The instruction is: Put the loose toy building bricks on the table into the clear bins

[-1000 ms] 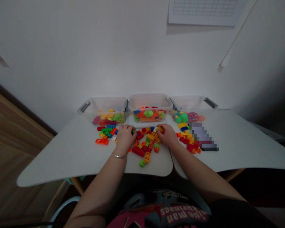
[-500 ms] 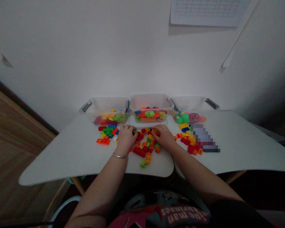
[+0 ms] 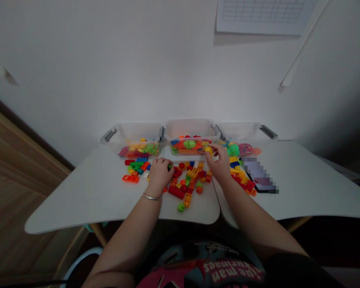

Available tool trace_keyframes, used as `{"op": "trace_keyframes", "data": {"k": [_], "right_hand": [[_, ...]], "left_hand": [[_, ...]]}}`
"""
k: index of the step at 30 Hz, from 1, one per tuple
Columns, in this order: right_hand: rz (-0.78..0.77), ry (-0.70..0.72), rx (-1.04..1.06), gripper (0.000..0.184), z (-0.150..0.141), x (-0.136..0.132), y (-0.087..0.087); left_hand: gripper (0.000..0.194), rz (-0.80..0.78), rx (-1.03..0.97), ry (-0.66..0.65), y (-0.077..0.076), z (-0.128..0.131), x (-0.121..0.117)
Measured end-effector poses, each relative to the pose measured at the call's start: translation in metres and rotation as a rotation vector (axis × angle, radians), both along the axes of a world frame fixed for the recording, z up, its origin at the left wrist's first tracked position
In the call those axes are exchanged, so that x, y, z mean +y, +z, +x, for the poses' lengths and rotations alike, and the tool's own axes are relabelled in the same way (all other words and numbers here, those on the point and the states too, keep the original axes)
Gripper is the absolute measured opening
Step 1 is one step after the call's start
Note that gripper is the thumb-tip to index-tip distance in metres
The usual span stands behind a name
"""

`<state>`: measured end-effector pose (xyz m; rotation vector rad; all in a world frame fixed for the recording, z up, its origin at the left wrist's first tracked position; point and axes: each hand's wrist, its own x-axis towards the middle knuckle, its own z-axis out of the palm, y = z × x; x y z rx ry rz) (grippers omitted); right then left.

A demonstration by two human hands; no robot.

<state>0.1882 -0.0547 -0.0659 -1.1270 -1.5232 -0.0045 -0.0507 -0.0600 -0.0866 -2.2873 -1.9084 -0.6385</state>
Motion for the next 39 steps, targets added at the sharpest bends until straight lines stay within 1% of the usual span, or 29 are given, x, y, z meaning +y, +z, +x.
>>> {"op": "trace_keyframes", "data": {"k": [2, 3, 7, 9, 11, 15, 18, 22, 24, 26, 29, 31, 33, 36, 39], "right_hand": [[0.023, -0.058, 0.081, 0.025, 0.004, 0.007, 0.013], [0.022, -0.064, 0.127, 0.027, 0.005, 0.011, 0.019], [0.042, 0.001, 0.278, 0.027, 0.008, 0.034, 0.040], [0.054, 0.033, 0.300, 0.025, 0.008, 0.047, 0.048], [0.037, 0.030, 0.289, 0.025, 0.007, 0.059, 0.053], [-0.052, -0.016, 0.163, 0.031, 0.004, 0.082, 0.061], [-0.187, -0.069, 0.008, 0.034, 0.002, 0.093, 0.066], [-0.434, -0.162, -0.194, 0.028, -0.002, 0.095, 0.071], [-0.484, -0.187, -0.260, 0.026, -0.003, 0.093, 0.071], [-0.498, -0.205, -0.293, 0.027, -0.002, 0.091, 0.071], [-0.476, -0.180, -0.334, 0.028, 0.002, 0.090, 0.069], [-0.441, -0.139, -0.369, 0.029, 0.004, 0.089, 0.067], [-0.385, -0.107, -0.360, 0.029, 0.005, 0.085, 0.064], [-0.209, -0.069, -0.238, 0.030, 0.005, 0.070, 0.057], [-0.016, -0.058, -0.139, 0.030, 0.006, 0.046, 0.043]], "left_hand": [[0.024, 0.002, -0.003, -0.004, 0.000, 0.000, 0.000], [0.024, 0.003, -0.005, -0.005, 0.000, 0.000, 0.000], [0.025, 0.007, -0.007, 0.000, 0.000, 0.001, -0.001], [0.025, 0.005, -0.010, 0.008, 0.001, 0.001, -0.001], [0.024, 0.001, -0.014, 0.012, 0.002, 0.001, -0.001], [0.024, 0.005, -0.014, 0.005, 0.001, 0.001, 0.000], [0.024, 0.016, -0.017, 0.009, 0.000, 0.000, 0.000], [0.023, 0.013, -0.016, 0.007, 0.000, 0.000, -0.001], [0.023, 0.012, -0.023, 0.006, 0.001, 0.001, -0.001], [0.023, 0.010, -0.031, 0.008, 0.001, 0.001, -0.002], [0.022, 0.010, -0.027, 0.009, 0.001, 0.001, -0.002], [0.022, 0.012, -0.018, 0.006, 0.002, 0.001, -0.002], [0.023, 0.010, -0.010, -0.001, 0.002, 0.001, -0.001], [0.023, 0.001, -0.004, -0.005, 0.002, 0.001, -0.002], [0.023, 0.007, -0.004, 0.005, 0.001, 0.000, -0.002]]}}
